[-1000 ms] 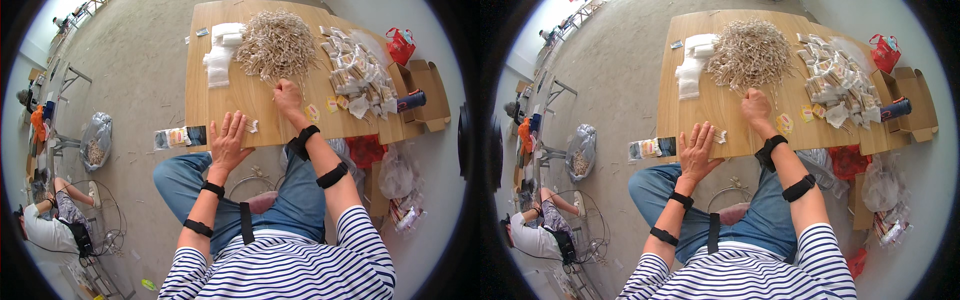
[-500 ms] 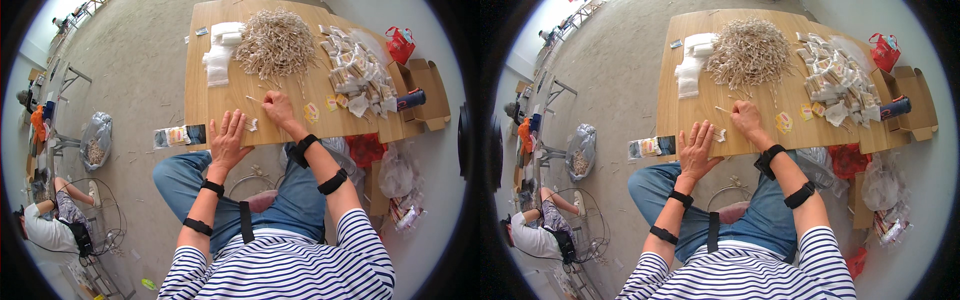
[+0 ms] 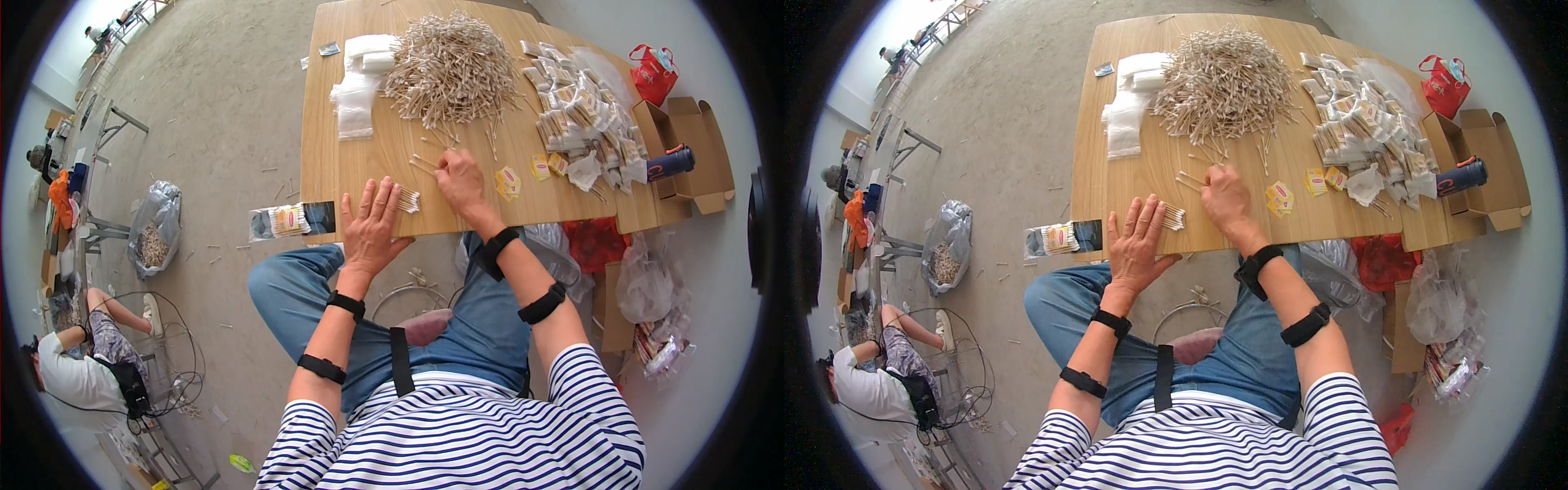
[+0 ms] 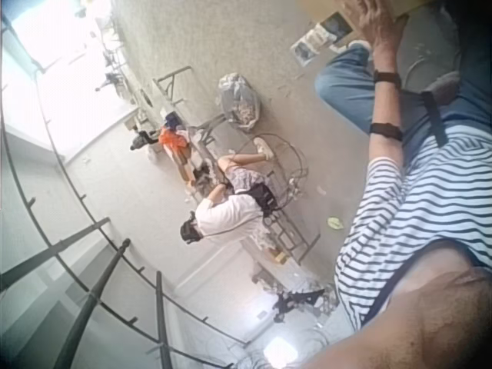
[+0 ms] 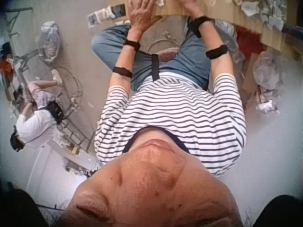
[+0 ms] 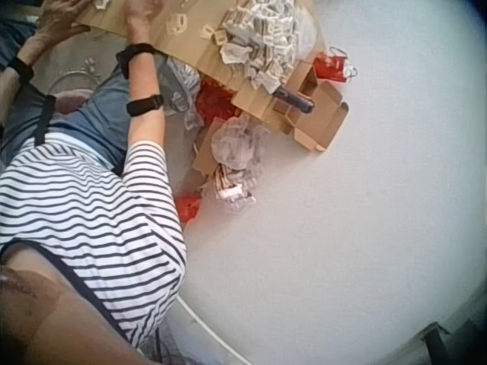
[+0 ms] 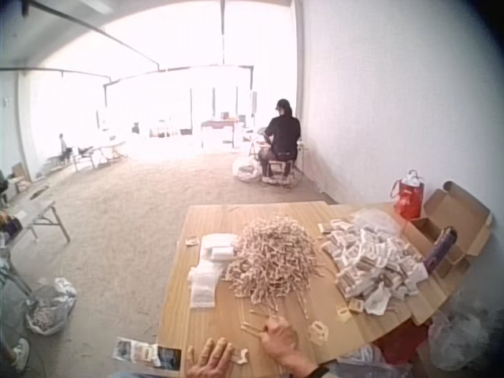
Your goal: Sorting cotton swabs into bundles and placing them into small plastic bags.
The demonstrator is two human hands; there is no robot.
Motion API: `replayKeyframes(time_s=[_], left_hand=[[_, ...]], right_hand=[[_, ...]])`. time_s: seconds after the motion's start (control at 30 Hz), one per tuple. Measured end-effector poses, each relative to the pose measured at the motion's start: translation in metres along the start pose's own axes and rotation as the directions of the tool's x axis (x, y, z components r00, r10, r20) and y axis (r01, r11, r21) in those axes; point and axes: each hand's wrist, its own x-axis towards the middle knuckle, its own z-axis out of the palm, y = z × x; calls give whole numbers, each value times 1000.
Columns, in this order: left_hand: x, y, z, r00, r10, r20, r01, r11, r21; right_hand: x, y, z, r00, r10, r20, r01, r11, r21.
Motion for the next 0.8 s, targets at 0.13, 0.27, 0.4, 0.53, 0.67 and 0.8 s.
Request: replayKeyframes(time_s=[0.13,0.27,0.4,0.53,0.67,0.8], left_hand=[[0,-1,1,1000,-2,2,2,1000,1],[0,0,1,1000,0,4,0,1000,-5],[0,-1,1,1000,5,5,-5,1000,-24],[0,-1,1,1000,5,8,-4,999,-35],[-1,-2,1,1000,5,-1,-5,999,-33],[0,-1,0,1000,7,4,-7,999,-33]], right_hand=[[-9,-12,5,996,-80,41,79,997,8],[-18,-26,9,984,-169,49,168,986,18],[-21,-32,11,958,-271,94,271,963,17],[-4,-22,5,984,-180,-1,180,982,-56],[23,-5,-3,997,3,-78,-9,997,-81],[38,7,3,992,127,5,-125,987,-103]])
